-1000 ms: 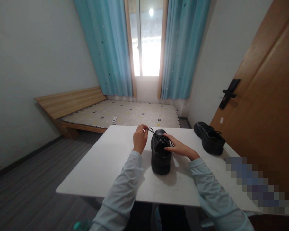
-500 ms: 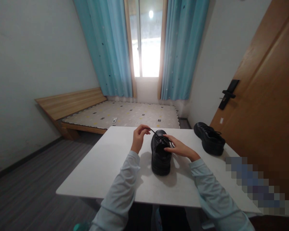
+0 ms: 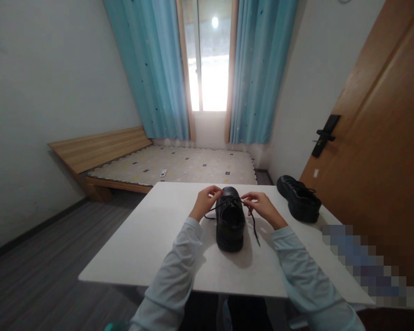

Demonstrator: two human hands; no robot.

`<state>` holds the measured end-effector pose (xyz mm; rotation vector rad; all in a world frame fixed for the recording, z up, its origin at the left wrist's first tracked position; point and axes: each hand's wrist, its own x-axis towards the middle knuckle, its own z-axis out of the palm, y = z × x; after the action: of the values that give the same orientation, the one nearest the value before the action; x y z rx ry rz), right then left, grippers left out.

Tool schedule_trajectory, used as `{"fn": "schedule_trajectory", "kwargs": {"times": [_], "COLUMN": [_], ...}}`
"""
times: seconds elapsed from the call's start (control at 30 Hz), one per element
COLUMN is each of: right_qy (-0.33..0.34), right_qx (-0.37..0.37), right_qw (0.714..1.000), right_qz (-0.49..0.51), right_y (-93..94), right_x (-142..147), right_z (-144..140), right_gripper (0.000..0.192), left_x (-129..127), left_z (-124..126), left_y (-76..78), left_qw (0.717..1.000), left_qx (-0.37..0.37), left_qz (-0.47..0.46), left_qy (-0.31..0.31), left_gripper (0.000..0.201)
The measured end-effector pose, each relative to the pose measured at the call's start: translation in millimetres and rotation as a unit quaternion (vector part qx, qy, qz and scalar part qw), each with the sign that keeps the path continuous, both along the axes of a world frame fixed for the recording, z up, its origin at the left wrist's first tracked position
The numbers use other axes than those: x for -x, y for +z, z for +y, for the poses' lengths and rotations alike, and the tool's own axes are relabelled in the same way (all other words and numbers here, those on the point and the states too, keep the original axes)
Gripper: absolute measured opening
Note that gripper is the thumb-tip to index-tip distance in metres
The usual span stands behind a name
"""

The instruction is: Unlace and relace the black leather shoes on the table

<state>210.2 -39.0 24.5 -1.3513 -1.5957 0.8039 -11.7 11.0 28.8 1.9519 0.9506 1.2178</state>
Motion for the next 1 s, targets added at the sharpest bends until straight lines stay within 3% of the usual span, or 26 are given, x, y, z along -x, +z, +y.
{"fn": "schedule_trajectory", "kwargs": {"times": [0.23,0.5,1.0], "right_qy": [0.01,-0.017,-0.095], "right_qx": [-0.013,-0.028,-0.136], "right_qw": [0.999,0.996,0.986], "right_qz": [0.043,0.077,-0.035], "right_y": [1.9,-13.8,-14.6], "right_x": [13,21,30], "right_z": [-3,7,8], "right_gripper": [0.033,0.031,0.014], "left_x": [-3,-3,-3], "left_z": [-1,-2,0], "left_y": [-8.5,-4.9,-8.2], "left_qw": [0.993,0.99,0.988], "left_qx": [-0.047,-0.046,-0.063], "left_qz": [0.086,0.101,0.11], "left_qy": [-0.067,-0.083,-0.084], "left_gripper": [0.019,0.018,0.017]}}
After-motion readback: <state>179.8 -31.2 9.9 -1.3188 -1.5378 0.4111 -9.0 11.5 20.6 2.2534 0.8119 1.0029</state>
